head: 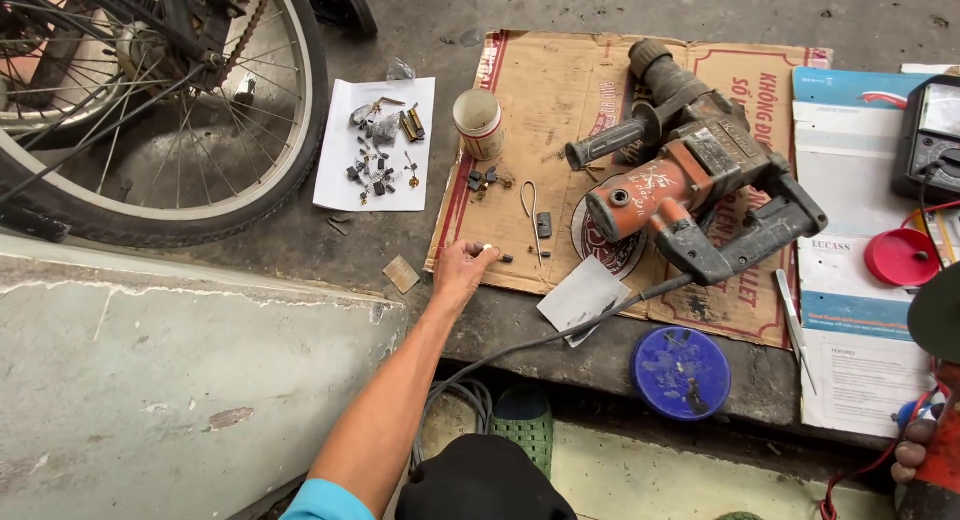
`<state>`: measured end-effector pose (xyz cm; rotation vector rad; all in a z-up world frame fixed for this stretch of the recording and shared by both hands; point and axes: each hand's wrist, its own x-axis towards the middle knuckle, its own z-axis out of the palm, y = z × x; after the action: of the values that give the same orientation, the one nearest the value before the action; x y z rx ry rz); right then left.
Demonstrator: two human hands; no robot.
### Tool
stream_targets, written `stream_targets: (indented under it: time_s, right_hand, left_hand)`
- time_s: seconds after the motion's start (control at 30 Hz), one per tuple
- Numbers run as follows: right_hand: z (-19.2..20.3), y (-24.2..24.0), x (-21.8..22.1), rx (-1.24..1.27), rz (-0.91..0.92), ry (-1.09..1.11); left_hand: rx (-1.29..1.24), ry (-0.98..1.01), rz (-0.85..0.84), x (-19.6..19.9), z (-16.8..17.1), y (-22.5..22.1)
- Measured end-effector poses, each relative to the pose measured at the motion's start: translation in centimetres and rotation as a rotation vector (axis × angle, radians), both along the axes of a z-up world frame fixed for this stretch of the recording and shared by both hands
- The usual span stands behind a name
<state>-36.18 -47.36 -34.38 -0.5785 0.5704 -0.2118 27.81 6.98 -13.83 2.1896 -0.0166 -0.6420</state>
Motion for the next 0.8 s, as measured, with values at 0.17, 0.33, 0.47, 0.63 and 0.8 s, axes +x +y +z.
stream_targets:
  time_s: [0.17, 0.33, 0.47, 0.63, 0.8]
  right_hand:
    - [-2.8, -0.8, -2.3, -0.053, -0.022, 0.081]
    - [1.0, 3.2, -1.5, -0.417, -0.112, 0.493]
    - [0.7, 3.5, -1.6, -0.436, -0.102, 0.364]
    - [-2.3, 1.8, -3.9, -0.387, -0.107, 0.287]
    - [-2.2, 1.6, -4.1, -0.32, -0.096, 0.448]
  left_hand:
    - [0.053, -0.034, -0.034, 0.0, -1.2, -0.1]
    - [0.068, -0.101, -0.026, 0.2, -2.6, -0.3]
    - [0.19, -0.106, -0.024, 0.7, -2.7, -1.1]
    - [0.167, -0.107, -0.038, 0.8, -2.6, -1.3]
    - [0.298, -0.079, -0.067, 0.2, -1.9, -1.5]
